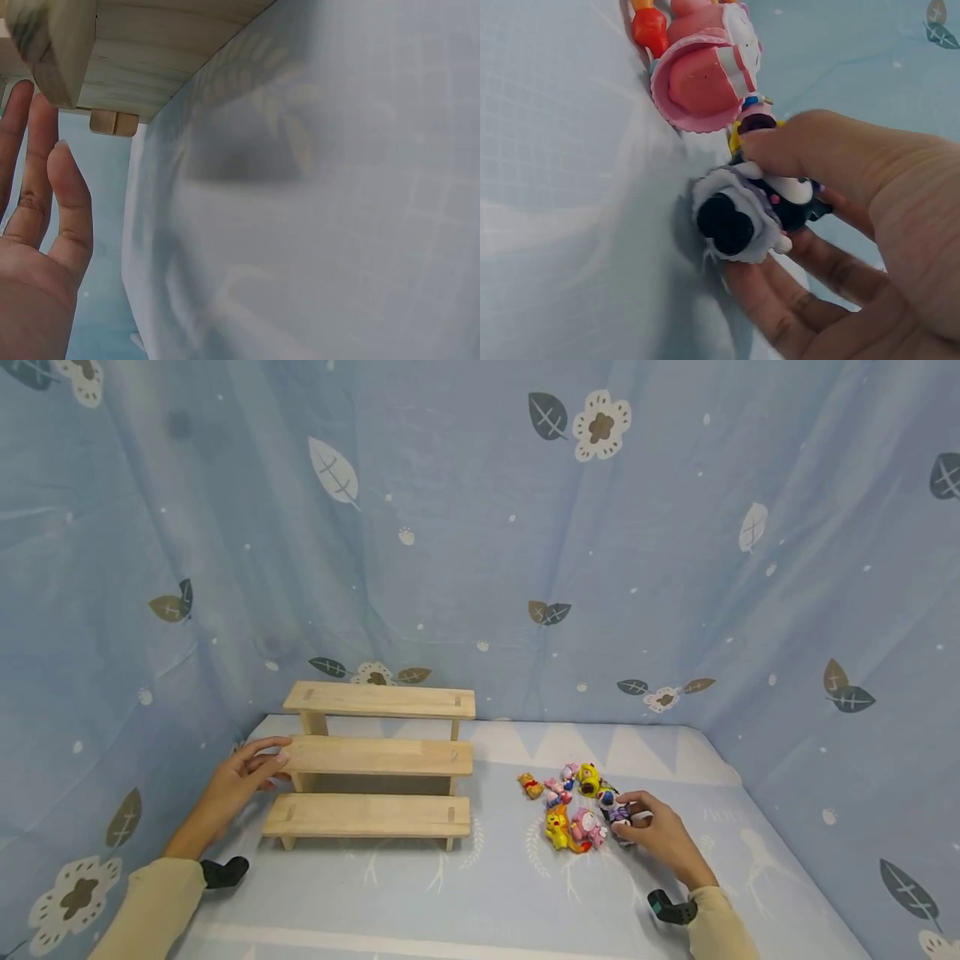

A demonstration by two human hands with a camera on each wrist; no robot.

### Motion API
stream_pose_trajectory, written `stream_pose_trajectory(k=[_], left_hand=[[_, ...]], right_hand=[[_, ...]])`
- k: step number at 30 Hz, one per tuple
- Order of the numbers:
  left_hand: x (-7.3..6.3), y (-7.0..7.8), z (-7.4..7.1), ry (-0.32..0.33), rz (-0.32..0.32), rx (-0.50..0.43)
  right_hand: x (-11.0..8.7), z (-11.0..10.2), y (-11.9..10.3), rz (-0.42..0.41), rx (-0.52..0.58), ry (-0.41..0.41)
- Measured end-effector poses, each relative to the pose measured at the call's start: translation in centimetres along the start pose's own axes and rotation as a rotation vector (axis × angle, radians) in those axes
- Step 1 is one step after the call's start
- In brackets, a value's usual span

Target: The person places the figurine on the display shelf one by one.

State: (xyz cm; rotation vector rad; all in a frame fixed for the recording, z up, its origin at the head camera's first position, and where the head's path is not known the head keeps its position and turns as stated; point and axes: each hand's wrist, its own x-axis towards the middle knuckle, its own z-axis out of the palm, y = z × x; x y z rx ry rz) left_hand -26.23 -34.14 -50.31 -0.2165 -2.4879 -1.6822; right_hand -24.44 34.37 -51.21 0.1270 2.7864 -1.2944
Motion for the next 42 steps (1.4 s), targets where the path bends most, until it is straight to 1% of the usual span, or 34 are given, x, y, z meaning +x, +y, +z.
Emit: stream_pose_trajectory(k=[4,10,17,22,27,34,37,42], left_hand=[[0.2,-0.1,-0.1,0.000,-0.015,0.003],[0.2,0.0,-0.3,-0.004,-0.021,0.020],[0.1,0.5,-0.3,-0.013,-0.017,0.015],[-0.2,0.3,-0.4,-0.026,-0.019,0.023],[-0.1,0.1,-0.3,-0.036,-0.014,0.023],[-0.2,0.0,-0.2,-0.040,-0.005,0.029],[-0.1,0.1,-0.2,-0.041,-0.014,0.033],[0.1,0.0,-0.2,-0.044,-0.010,0.020]], right_hand=[[-0.1,-0.2,-0.2,-0.003,-0.008,0.031],[-0.3,-0.4,-0.6,0.008,0.023,0.069],[-0.4,-1.1,-1.3,-0.053,0.035,0.145],[-0.4,-1.1,-1.9,-0.078,0.074,0.151],[-0.8,-1.0,-2.6,-0.108,0.103,0.151],[-0.9,-0.6,-3.8,-0.239,0.093,0.211],[-0.8,-0.4,-4.4,-0.275,0.103,0.215],[-0.5,0.1,-5.3,-0.323,0.095,0.217]])
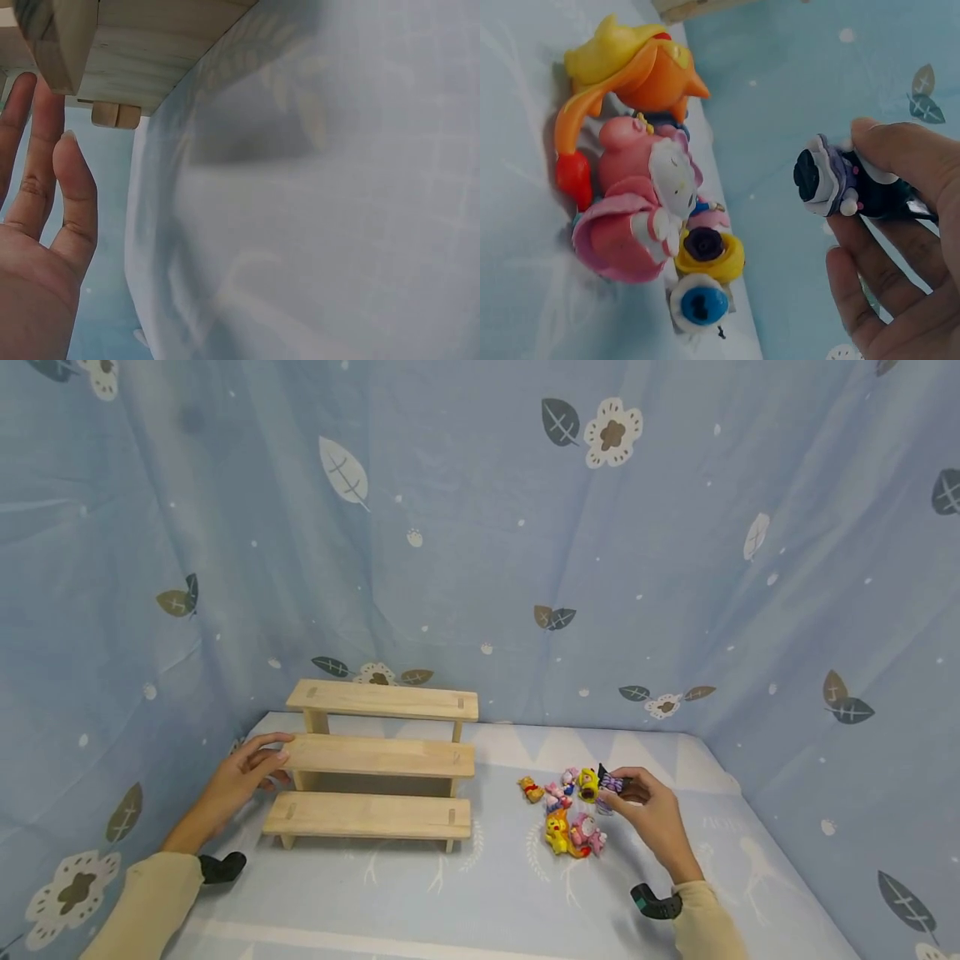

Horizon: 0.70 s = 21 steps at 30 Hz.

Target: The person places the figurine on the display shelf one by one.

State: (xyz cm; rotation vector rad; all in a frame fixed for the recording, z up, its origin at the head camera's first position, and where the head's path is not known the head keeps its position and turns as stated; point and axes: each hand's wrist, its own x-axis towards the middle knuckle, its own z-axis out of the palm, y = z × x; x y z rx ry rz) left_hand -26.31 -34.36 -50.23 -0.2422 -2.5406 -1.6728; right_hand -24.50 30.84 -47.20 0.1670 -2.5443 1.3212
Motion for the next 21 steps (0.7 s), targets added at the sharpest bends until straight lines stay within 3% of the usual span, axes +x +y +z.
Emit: stream_pose_trajectory(k=[10,21], left_hand=[[0.4,0.3,-0.1,0.011,0.014,0.000],[0.5,0.1,0.5,0.026,0.024,-0.054]], right_hand=[[1.6,1.5,-1.7,-0.071,0.052,0.003],[2.9,3.6,-3.5,-0.072,0.136,-0.066]])
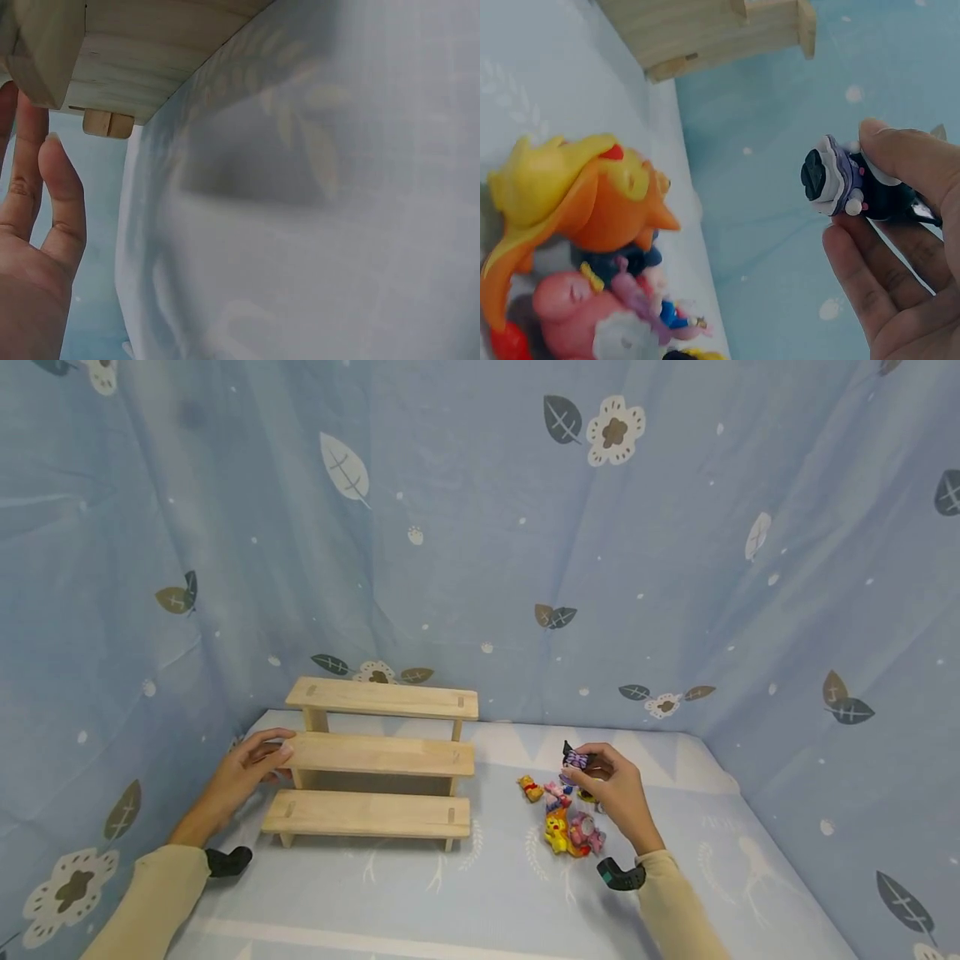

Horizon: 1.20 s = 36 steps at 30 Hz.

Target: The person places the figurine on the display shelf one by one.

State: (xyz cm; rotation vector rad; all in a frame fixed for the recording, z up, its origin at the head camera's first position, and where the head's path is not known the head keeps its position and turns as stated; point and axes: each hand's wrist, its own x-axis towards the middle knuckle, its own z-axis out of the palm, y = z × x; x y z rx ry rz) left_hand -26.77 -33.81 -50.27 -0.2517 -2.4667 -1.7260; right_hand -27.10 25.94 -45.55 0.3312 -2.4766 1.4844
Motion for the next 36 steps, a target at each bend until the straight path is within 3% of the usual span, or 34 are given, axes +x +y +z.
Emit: stream_pose_trajectory(k=[10,23,36], left_hand=[[0.4,-0.4,0.0,-0.012,-0.016,-0.042],[1.0,-1.2,0.2,-0.019,-0.033,-0.034],[0.8,-1.1,0.2,-0.013,-0.033,-0.055]], right_hand=[[1.7,2.0,-1.5,-0.073,0.038,-0.057],[3.0,4.9,-3.4,-0.089,0.037,-0.095],[4.6,8.0,-5.4,-0.246,0.088,-0.126]])
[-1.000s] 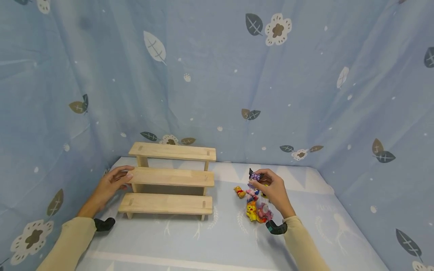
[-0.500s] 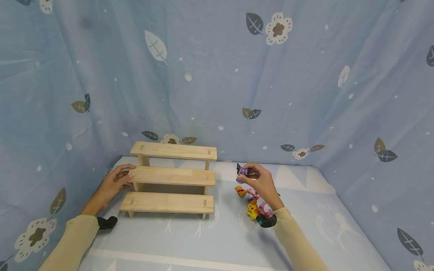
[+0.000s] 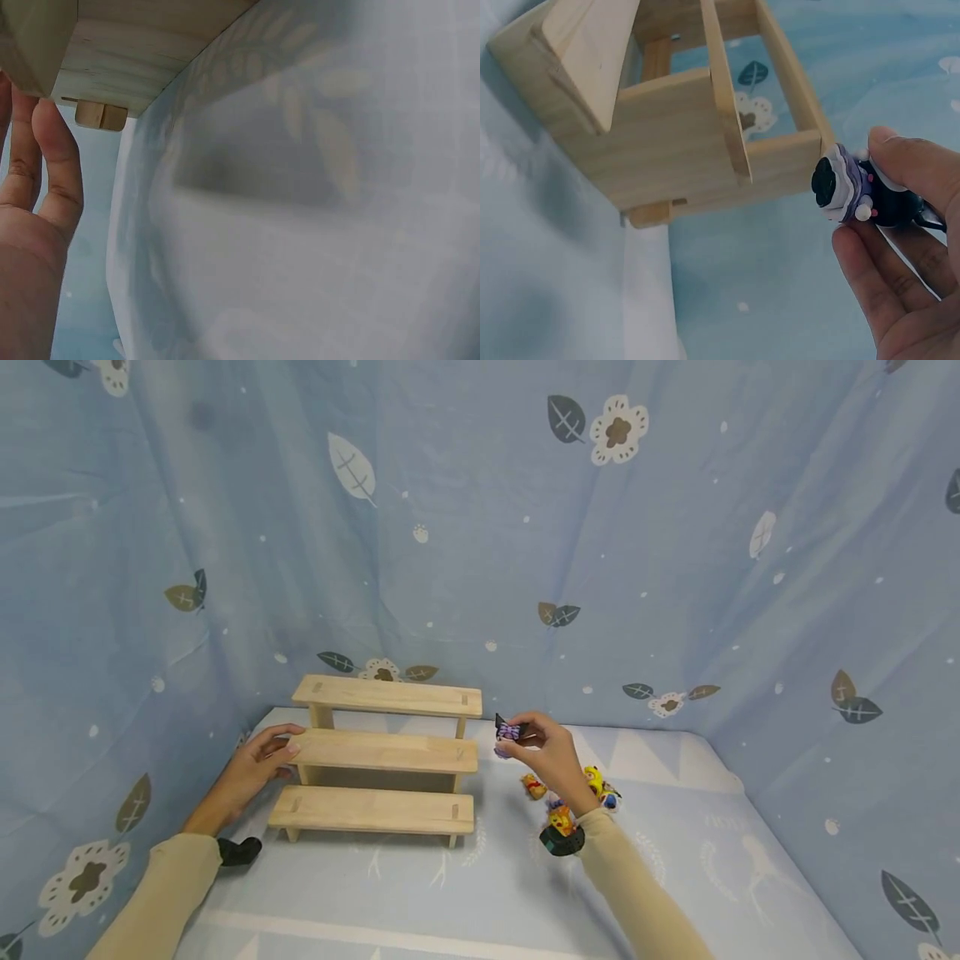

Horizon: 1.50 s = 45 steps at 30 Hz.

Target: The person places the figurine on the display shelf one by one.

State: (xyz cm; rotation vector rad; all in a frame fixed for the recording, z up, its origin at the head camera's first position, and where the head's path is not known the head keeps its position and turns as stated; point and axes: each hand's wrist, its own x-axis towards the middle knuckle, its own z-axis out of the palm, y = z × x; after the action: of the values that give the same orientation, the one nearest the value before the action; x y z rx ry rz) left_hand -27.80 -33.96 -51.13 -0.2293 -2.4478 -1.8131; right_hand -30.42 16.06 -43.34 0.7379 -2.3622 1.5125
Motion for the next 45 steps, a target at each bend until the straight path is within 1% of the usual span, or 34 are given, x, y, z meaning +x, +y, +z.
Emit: stream_pose_trajectory(k=[5,10,17,20,29,32,38,43,45], left_hand=[[0.0,0.2,0.0,0.005,0.021,-0.010],[0.3,0.3,-0.1,-0.005,0.040,-0.054],[0.6,0.1,-0.3,-0.018,0.051,-0.097],[0.5,0.0,-0.4,-0.022,0.046,-0.101],[0.0,0.0,-0.1,-0.018,0.021,-0.103],[-0.2,0.1,0.1,-0.012,0.025,-0.102],[-0.3,0.0,0.3,-0.010,0.027,-0.108],[-0.3,0.0,0.2,-0.004,0.029,-0.111],[-0.2,0.1,0.2,0.000,0.032,-0.108]], right_hand=[[1.0,1.1,-1.0,-0.042,0.013,-0.008],[2.2,2.3,-2.1,-0.074,0.026,-0.013],[3.3,4.3,-3.7,-0.082,0.042,-0.032],[3.7,5.2,-3.9,-0.087,0.047,-0.041],[5.1,7.7,-4.6,-0.161,0.090,-0.064],[5.5,8.7,-5.1,-0.153,0.093,-0.074],[6.5,10.8,-5.8,-0.139,0.090,-0.063],[7.6,12.2,-6.4,-0.124,0.082,-0.079],[8.1,12.7,-6.6,-0.130,0.084,-0.081]])
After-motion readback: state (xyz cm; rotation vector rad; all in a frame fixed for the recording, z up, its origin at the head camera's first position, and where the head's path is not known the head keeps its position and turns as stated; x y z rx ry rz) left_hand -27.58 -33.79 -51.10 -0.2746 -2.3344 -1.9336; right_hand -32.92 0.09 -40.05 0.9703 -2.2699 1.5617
